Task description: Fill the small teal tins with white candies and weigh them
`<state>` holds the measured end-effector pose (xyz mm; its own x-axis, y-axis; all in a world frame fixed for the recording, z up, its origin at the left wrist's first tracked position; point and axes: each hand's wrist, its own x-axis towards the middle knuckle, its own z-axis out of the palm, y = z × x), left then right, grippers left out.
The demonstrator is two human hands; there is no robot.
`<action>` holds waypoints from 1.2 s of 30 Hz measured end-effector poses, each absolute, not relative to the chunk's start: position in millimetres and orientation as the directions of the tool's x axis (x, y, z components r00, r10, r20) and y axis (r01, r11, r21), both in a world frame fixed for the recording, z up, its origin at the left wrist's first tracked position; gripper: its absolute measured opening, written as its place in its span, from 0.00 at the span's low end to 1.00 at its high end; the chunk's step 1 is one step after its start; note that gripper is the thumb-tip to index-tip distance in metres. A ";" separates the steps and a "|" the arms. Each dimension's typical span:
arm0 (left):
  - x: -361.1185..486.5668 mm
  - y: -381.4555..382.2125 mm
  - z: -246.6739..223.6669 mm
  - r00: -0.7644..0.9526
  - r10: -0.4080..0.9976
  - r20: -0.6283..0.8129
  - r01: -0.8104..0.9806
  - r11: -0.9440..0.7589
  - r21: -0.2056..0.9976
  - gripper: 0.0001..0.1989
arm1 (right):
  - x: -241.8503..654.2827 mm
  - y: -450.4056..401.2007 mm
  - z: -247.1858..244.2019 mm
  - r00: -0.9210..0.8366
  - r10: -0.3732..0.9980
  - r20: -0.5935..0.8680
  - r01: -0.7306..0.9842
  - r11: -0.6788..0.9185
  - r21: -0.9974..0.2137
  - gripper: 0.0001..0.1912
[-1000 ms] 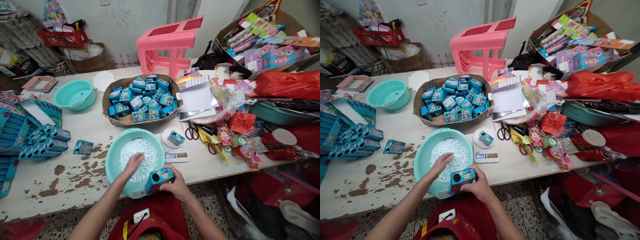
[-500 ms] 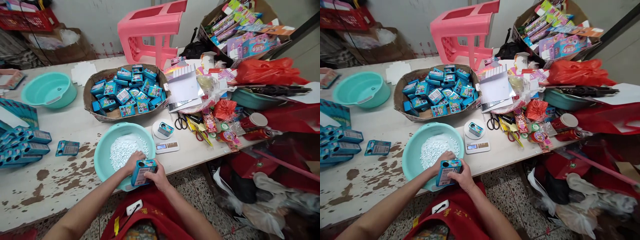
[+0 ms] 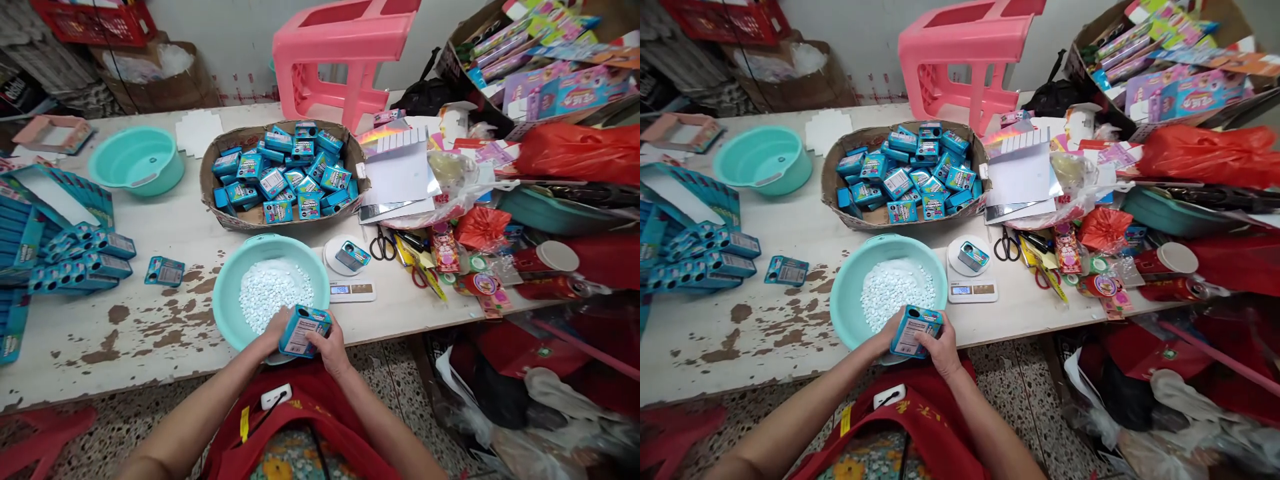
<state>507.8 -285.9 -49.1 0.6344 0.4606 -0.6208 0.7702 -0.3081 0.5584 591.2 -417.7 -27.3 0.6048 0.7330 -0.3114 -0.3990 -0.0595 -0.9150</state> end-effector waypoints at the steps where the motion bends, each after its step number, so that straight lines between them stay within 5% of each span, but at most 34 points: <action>1: 509.1 -285.8 -50.1 0.637 0.454 -0.623 0.763 -0.259 0.592 0.10 | 590.0 -417.5 -28.5 0.616 0.724 -0.311 -0.392 -0.061 -0.918 0.18; 10: 493.3 -254.8 -43.3 0.623 0.462 -0.632 0.648 0.149 0.747 0.11 | 605.1 -407.8 -2.9 0.730 0.598 -0.330 -0.389 -0.033 -0.921 0.21; 13: 487.2 -235.8 -19.7 0.620 0.488 -0.614 0.515 0.337 0.788 0.11 | 612.1 -402.5 14.4 0.751 0.609 -0.256 -0.217 -0.139 -0.966 0.22; 17: 493.6 -226.8 23.0 0.642 0.556 -0.528 0.081 0.636 0.768 0.12 | 604.7 -390.3 22.6 0.733 0.679 -0.047 0.192 -0.273 -0.943 0.18; 22: 511.7 -239.5 46.4 0.553 0.742 -0.379 -0.236 0.575 0.783 0.11 | 583.6 -373.3 18.0 0.626 0.777 0.060 0.500 -0.342 -0.795 0.17; 36: 521.3 -244.7 64.5 0.439 0.840 -0.318 -0.227 0.447 0.866 0.12 | 581.6 -366.8 35.4 0.591 0.806 0.043 0.484 -0.311 -0.818 0.16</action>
<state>521.3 -244.7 64.5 0.4393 0.8401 -0.3183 -0.2268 0.4466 0.8655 581.6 -366.8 35.4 0.5910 0.8055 0.0432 0.4840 -0.3112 -0.8179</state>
